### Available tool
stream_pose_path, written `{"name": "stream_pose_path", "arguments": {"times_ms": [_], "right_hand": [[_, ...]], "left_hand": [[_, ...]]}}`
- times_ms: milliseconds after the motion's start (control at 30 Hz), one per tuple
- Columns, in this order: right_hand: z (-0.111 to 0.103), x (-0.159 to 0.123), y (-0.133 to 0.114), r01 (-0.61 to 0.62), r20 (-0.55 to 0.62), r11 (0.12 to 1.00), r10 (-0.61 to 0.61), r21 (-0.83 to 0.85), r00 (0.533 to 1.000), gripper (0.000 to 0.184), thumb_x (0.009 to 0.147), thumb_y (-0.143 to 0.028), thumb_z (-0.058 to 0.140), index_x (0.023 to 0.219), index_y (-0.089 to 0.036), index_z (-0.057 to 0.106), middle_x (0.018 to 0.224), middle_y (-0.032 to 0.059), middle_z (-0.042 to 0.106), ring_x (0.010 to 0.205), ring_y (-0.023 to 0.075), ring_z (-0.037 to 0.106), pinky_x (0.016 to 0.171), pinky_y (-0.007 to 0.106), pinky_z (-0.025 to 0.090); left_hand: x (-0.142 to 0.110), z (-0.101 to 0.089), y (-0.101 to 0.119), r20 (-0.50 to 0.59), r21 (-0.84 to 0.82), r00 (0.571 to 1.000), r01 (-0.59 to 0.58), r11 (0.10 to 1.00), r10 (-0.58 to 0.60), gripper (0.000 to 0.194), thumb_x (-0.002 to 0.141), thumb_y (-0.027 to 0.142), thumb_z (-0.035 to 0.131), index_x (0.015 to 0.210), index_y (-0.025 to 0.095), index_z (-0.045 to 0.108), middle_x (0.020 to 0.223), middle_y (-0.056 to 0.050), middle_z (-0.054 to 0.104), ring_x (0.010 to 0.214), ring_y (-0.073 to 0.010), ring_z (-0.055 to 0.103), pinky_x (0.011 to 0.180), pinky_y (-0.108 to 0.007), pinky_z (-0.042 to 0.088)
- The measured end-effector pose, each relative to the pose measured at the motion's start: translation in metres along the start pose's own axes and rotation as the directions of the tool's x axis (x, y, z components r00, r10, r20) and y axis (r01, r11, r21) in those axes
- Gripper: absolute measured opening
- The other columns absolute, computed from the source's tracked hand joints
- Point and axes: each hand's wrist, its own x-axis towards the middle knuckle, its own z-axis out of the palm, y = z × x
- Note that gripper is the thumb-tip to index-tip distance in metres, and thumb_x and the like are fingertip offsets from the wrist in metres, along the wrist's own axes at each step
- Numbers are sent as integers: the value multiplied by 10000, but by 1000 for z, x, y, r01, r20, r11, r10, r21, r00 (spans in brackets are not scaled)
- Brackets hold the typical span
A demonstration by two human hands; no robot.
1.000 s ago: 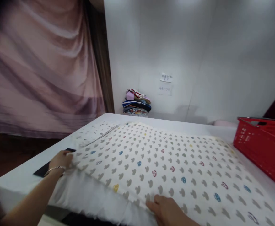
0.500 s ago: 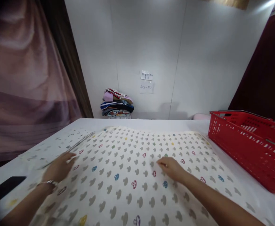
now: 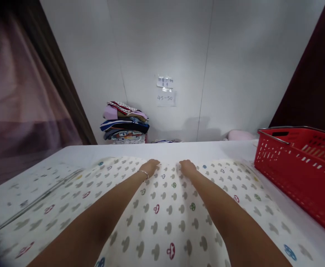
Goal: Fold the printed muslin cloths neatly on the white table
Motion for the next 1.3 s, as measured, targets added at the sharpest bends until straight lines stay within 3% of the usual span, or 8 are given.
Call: {"name": "stream_pose_path", "arguments": {"times_ms": [233,467,733,933,1000,1100,1200,1300], "right_hand": [[1,20,3,-37,28,997,39,-63,999,208,775,-146,516,947,-166,630,1035,116,588,974,228,527,715,266,405],[-7,34,-5,-163,-77,984,157,-69,985,253,851,-141,402,1071,-154,525,1006,110,597,894,201,550,684,262,387],[16,39,-6,-154,-169,983,136,-97,976,268,798,-45,415,984,-164,567,1023,98,582,984,207,512,707,260,389],[25,47,-4,-161,-210,982,138,-97,968,245,843,-86,391,1003,-164,559,1023,96,574,1001,212,490,718,266,394],[26,48,-3,-155,-212,983,132,-99,968,216,865,-135,399,1003,-163,562,1035,101,571,1003,214,485,723,269,396],[24,48,0,-150,-206,983,126,-103,970,207,876,-225,423,997,-159,578,1037,112,576,1006,222,481,734,278,401],[16,45,7,-139,-191,985,118,-103,975,252,872,-314,441,1017,-165,585,1045,110,583,1025,232,475,756,285,402],[5,37,23,-93,-144,991,79,-96,986,278,864,-342,447,1060,-197,580,1070,81,591,1027,213,487,777,271,396]], "left_hand": [[21,2,1,-14,67,999,33,997,-33,210,810,231,479,949,190,632,1033,-81,583,1069,-211,471,906,-321,384],[41,-15,5,-124,68,972,208,976,-198,270,848,209,393,1012,177,605,1065,-110,567,1063,-222,469,819,-311,423],[52,13,2,-79,94,965,256,962,-249,315,767,66,419,968,172,638,1006,-117,609,997,-220,530,778,-319,446],[49,16,5,-134,96,950,295,951,-281,308,786,74,389,952,169,630,1031,-112,586,1018,-231,510,810,-344,430],[44,14,16,-165,86,951,277,957,-260,318,808,102,380,1031,172,595,1132,-108,545,1084,-224,469,841,-334,418],[35,17,38,-194,69,975,122,990,-107,336,844,193,381,1153,194,515,1268,-78,471,1182,-197,387,929,-315,365],[28,28,55,-94,53,995,-8,999,13,401,863,349,364,1231,212,446,1346,-61,418,1244,-206,332,1002,-356,288],[26,40,57,32,43,999,14,999,-16,503,870,462,272,1304,226,367,1428,-44,308,1316,-220,226,1047,-410,203]]}}
